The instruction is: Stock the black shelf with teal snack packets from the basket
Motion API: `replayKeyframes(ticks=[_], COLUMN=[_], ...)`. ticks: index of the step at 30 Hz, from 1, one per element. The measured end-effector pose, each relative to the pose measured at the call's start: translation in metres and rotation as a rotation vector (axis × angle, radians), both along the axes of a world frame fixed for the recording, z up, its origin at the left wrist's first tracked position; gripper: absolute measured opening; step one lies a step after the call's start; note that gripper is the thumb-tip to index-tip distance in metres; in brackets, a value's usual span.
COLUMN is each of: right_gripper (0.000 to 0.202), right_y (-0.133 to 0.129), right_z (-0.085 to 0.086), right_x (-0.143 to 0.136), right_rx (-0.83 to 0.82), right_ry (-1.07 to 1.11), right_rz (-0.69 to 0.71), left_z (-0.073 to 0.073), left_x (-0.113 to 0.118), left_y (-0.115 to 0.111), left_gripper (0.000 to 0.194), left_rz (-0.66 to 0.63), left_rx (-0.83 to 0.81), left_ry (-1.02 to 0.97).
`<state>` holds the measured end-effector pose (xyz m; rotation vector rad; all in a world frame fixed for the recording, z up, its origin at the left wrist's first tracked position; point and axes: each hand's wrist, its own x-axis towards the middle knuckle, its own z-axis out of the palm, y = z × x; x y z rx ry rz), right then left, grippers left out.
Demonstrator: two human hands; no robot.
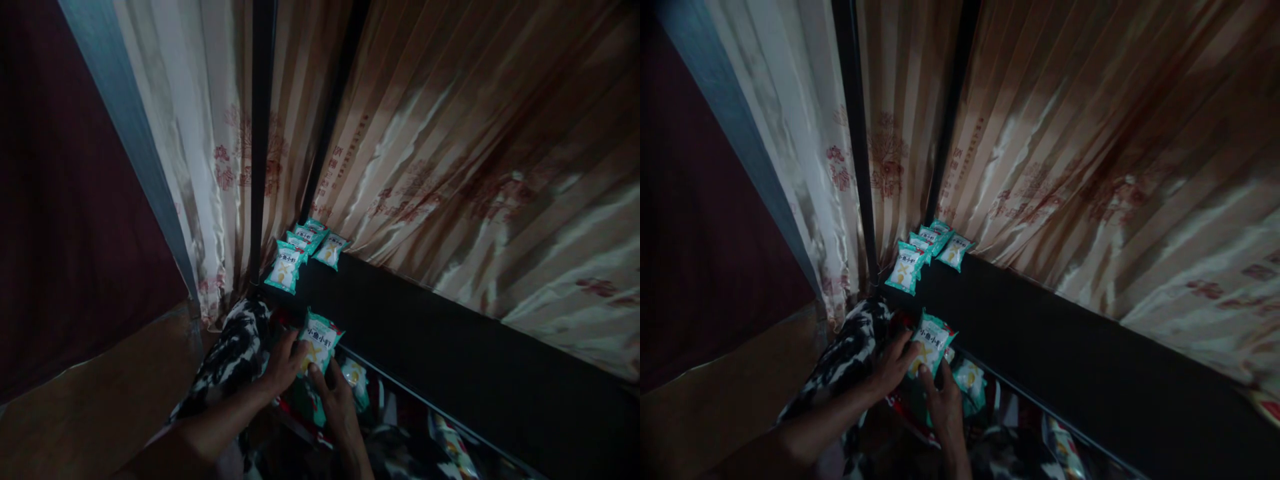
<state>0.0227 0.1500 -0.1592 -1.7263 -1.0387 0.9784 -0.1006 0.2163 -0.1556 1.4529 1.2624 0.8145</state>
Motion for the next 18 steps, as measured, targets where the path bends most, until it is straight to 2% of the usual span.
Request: replayKeyframes(ticks=[6,10,18], right_gripper=[0.062,0.059,0.055], right_y=[0.017,0.029,0.055], right_z=[0.022,0.037,0.044], right_x=[0.009,0.013,0.023], right_rx=[-0.016,0.043,0.067], right_ry=[-0.054,-0.114,-0.261], right_rz=[0.100,0.065,0.018], left_z=[0.007,0.010,0.018], left_x=[0.006,0.012,0.023], left_y=[0.013,0.025,0.047], left_gripper=[0.042,0.042,0.036], left_rz=[0.037,0.051,0.082], left_rx=[0.064,0.103,0.160], left_ry=[-0.040,-0.062,-0.018])
